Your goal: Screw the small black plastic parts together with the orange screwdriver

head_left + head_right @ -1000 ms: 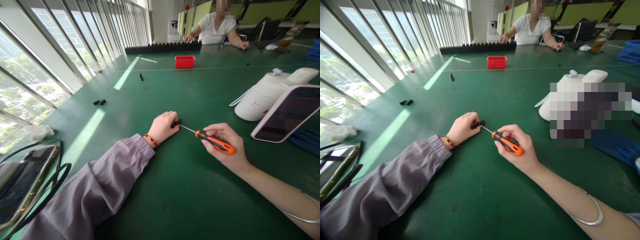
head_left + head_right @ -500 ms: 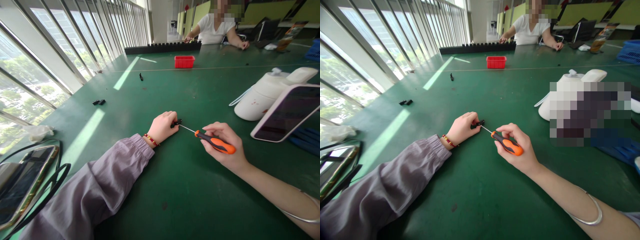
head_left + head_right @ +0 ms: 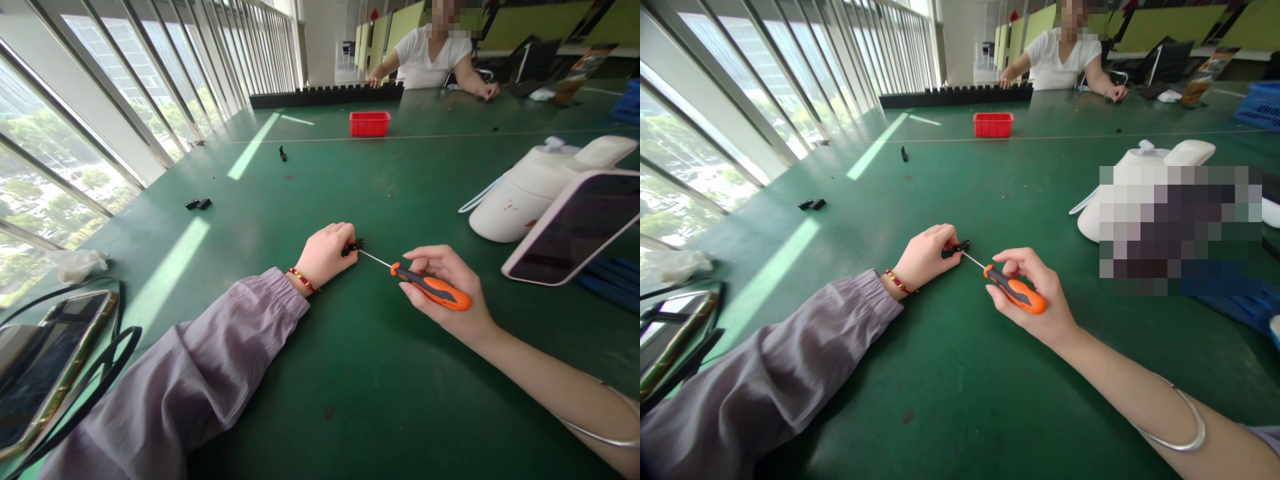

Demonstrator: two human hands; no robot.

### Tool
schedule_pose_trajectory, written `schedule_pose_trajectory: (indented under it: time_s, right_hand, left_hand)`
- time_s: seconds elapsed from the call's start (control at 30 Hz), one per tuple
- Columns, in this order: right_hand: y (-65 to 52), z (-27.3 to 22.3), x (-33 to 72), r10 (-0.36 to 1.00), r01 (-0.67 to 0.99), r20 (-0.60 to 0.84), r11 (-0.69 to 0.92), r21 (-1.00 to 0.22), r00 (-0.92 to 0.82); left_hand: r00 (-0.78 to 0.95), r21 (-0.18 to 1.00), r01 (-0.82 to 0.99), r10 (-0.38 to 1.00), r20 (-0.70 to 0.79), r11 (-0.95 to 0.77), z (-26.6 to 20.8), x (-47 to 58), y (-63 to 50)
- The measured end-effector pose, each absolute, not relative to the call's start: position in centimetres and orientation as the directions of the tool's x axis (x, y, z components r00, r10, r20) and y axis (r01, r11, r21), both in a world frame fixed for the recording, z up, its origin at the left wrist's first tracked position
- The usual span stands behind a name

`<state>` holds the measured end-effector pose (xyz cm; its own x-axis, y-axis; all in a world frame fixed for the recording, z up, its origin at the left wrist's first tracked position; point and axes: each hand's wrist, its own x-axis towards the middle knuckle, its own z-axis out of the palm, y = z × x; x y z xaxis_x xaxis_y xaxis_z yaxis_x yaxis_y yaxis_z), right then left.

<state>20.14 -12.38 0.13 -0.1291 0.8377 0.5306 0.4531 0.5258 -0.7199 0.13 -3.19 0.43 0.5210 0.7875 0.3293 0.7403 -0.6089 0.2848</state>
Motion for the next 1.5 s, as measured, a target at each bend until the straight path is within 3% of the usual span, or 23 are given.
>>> schedule_pose_trajectory:
  time_s: [0.13,0.37,0.6,0.83,1.03,1.27,1.5]
  right_hand:
    - [-12.62,0.39,20.05,0.858,0.474,0.495,0.495,-0.728,-0.136]
    - [-12.46,0.12,20.04,0.798,0.505,0.597,0.551,-0.665,-0.083]
    - [-12.63,0.54,20.13,0.844,0.482,0.513,0.519,-0.706,-0.157]
    - [-12.51,0.26,19.88,0.804,0.485,0.59,0.544,-0.685,-0.068]
    - [-12.61,0.46,20.17,0.853,0.495,0.503,0.501,-0.71,-0.142]
    - [-12.64,0.23,20.02,0.801,0.485,0.593,0.553,-0.677,-0.085]
    - [-12.5,0.42,19.99,0.857,0.458,0.49,0.504,-0.732,-0.16]
  left_hand:
    - [0.525,0.288,0.734,0.783,0.332,-0.615,0.4,0.14,-3.19]
    - [0.52,0.29,0.739,0.789,0.328,-0.608,0.42,0.14,-3.17]
    - [0.525,0.291,0.733,0.783,0.334,-0.615,0.39,0.1,-3.19]
    - [0.524,0.287,0.736,0.784,0.332,-0.613,0.4,0.14,-3.16]
    - [0.525,0.287,0.735,0.784,0.331,-0.614,0.41,0.12,-3.17]
    - [0.522,0.28,0.738,0.783,0.339,-0.613,0.32,0.11,-3.15]
    - [0.525,0.282,0.738,0.784,0.331,-0.613,0.41,0.13,-3.2]
